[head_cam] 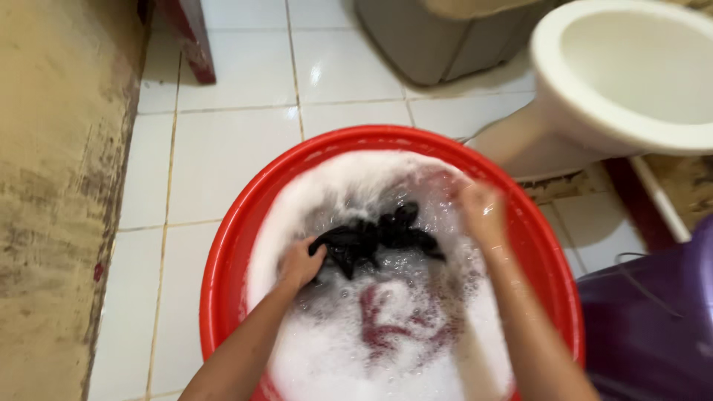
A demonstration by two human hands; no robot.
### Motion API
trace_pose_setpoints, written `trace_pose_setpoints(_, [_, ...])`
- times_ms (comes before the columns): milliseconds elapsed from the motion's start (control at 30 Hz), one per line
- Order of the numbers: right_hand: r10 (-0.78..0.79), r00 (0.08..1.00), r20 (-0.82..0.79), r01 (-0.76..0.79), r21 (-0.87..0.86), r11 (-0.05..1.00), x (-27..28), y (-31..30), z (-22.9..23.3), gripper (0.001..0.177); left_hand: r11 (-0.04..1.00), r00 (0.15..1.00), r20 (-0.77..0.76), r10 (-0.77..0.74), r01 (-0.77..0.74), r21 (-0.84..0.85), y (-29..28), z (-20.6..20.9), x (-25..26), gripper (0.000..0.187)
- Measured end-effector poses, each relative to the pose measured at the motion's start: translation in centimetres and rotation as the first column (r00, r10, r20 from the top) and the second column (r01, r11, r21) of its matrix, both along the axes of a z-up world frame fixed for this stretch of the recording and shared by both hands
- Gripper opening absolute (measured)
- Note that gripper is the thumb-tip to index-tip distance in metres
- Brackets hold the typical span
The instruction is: The person washes clothes by hand in a basin of soapy water, scrubbing a black shirt, a green cloth, a purple garment, a pink shirt, and a red shirt, then transfers them to a second basin to rinse.
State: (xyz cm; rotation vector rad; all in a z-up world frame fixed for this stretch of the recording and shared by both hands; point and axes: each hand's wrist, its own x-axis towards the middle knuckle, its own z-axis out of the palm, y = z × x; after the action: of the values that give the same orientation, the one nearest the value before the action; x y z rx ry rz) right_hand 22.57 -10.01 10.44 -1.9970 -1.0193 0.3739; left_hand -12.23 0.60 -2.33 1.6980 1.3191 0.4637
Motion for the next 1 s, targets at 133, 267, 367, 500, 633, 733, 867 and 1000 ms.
trace_pose_setpoints(133, [0.366,0.922,-0.127,-0.388,-0.304,0.870,-5.4,-2.2,-5.0,0.051,0.985,0.969,0.215,-0.118,0.142,-0.101,-0.3,4.0,2.2,0.035])
trace_pose_setpoints(267, [0.301,0.908,0.291,-0.246,-0.212,0.946,-8.7,-3.8,-11.9,0.078,0.949,0.926,0.275,-0.260,0.298,-0.105,-1.8,12.1,3.0,0.034])
trace_pose_setpoints(367, [0.103,0.968,-0.227,-0.147,-0.185,0.972,-7.7,-4.0,-14.5,0.036,0.877,0.820,0.397,-0.413,0.476,-0.070,-1.0,17.4,2.1,0.033])
trace_pose_setpoints(500, [-0.120,0.796,-0.593,0.201,0.072,0.977,-1.9,-2.8,-12.6,0.041,0.866,0.861,0.098,-0.499,0.493,0.081,0.9,22.2,-0.6,0.031])
trace_pose_setpoints(633, [-0.062,0.918,-0.392,0.196,0.313,0.929,1.7,-3.3,-3.3,0.038,0.850,0.897,-0.199,-0.394,0.438,0.294,0.3,25.6,-1.6,0.026])
trace_pose_setpoints(733, [-0.098,0.920,-0.378,0.246,0.367,0.897,1.4,-3.8,2.2,0.038,0.846,0.918,-0.153,-0.366,0.396,0.357,0.3,28.8,-1.4,0.032])
trace_pose_setpoints(867, [-0.094,0.973,-0.209,0.195,0.539,0.819,3.0,-4.4,6.0,0.035,0.828,0.940,-0.117,-0.321,0.338,0.447,2.4,32.9,0.2,0.038])
trace_pose_setpoints(1000, [-0.279,0.959,-0.060,0.273,0.476,0.836,3.9,-6.1,7.9,0.018,0.653,0.961,-0.100,-0.256,0.248,0.716,5.3,31.3,4.2,0.037])
